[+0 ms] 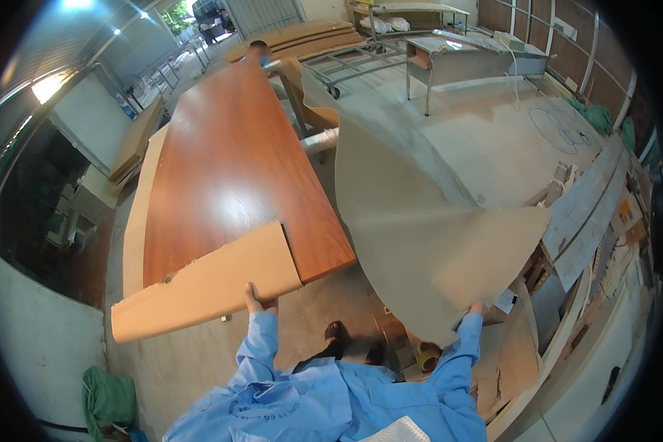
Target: The person wraps a large wooden panel with corrugated cardboard, trims the excess with a utility knife, and secures the package with tape. A coworker assists by applying tape to the opposite side.
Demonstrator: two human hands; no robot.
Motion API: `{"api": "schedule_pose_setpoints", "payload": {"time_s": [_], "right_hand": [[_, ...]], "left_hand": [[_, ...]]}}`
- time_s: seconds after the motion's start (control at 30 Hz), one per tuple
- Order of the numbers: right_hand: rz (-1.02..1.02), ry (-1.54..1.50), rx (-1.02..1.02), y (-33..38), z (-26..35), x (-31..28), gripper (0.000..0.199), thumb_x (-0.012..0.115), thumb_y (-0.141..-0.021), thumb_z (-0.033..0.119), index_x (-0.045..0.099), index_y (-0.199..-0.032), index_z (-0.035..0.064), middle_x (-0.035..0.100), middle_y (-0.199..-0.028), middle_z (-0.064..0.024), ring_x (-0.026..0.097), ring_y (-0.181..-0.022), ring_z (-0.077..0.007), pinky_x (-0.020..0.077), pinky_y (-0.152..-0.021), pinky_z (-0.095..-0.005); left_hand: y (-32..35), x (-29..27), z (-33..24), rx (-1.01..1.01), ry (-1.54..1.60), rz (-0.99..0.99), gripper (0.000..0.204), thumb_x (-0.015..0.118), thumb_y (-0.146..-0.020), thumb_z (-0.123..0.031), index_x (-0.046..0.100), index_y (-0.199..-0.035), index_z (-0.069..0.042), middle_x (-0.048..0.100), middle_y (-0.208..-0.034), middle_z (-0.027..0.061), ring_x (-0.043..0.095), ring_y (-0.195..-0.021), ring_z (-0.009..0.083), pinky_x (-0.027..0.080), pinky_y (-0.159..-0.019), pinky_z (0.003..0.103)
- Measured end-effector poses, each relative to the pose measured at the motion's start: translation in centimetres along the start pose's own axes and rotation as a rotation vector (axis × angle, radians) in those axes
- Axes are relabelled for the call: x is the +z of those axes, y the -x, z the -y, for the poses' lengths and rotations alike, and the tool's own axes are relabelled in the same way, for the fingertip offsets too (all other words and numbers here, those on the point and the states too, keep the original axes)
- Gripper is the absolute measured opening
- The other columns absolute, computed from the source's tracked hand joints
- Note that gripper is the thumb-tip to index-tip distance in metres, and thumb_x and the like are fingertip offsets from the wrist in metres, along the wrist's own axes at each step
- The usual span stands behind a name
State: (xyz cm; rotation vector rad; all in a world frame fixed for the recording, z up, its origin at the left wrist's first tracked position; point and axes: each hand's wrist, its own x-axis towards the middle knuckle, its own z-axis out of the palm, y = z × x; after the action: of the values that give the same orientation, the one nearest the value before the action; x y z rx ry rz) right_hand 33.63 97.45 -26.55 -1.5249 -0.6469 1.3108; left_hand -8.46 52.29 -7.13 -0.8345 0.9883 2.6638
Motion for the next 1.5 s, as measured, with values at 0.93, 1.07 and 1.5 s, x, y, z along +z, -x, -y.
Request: {"api": "schedule_pose_setpoints", "payload": {"time_s": [0.93, 1.07, 1.5], "right_hand": [[0.350, 0.179, 0.243, -9.3, 13.2, 14.5, 0.055, 0.071, -0.081, 0.026, 0.056, -0.126, -0.0002, 0.060, -0.119, -0.0171, 0.057, -0.107, -0.0322, 0.0465, -0.094, -0.0412], [0.739, -0.294, 0.017, -13.9, 23.1, 17.9, 0.029, 0.060, -0.092, 0.020, 0.059, -0.116, 0.0042, 0.065, -0.108, -0.0087, 0.063, -0.094, -0.0240, 0.0554, -0.071, -0.0320], [0.677, -0.208, -0.088, -6.5, 46.2, 17.6, 0.040, 0.043, -0.100, 0.033, 0.049, -0.133, 0.0106, 0.060, -0.125, -0.0125, 0.059, -0.113, -0.0302, 0.0522, -0.092, -0.0500]], "left_hand": [[-0.1, -0.6, 0.4, -0.039, -0.007, 0.147, 0.059, 0.065, -0.085, -0.048, 0.047, -0.133, -0.017, 0.055, -0.130, 0.0058, 0.054, -0.118, 0.0273, 0.048, -0.097, 0.047], [0.2, -0.2, 0.3, -0.045, -0.018, 0.088, 0.061, 0.063, -0.086, -0.048, 0.044, -0.135, -0.017, 0.053, -0.133, 0.0068, 0.052, -0.121, 0.0292, 0.047, -0.100, 0.050], [0.5, 0.5, 0.2, -0.103, 0.081, 0.085, 0.060, 0.068, -0.084, -0.045, 0.048, -0.132, -0.016, 0.056, -0.130, 0.0073, 0.057, -0.116, 0.0304, 0.050, -0.096, 0.051]]}}
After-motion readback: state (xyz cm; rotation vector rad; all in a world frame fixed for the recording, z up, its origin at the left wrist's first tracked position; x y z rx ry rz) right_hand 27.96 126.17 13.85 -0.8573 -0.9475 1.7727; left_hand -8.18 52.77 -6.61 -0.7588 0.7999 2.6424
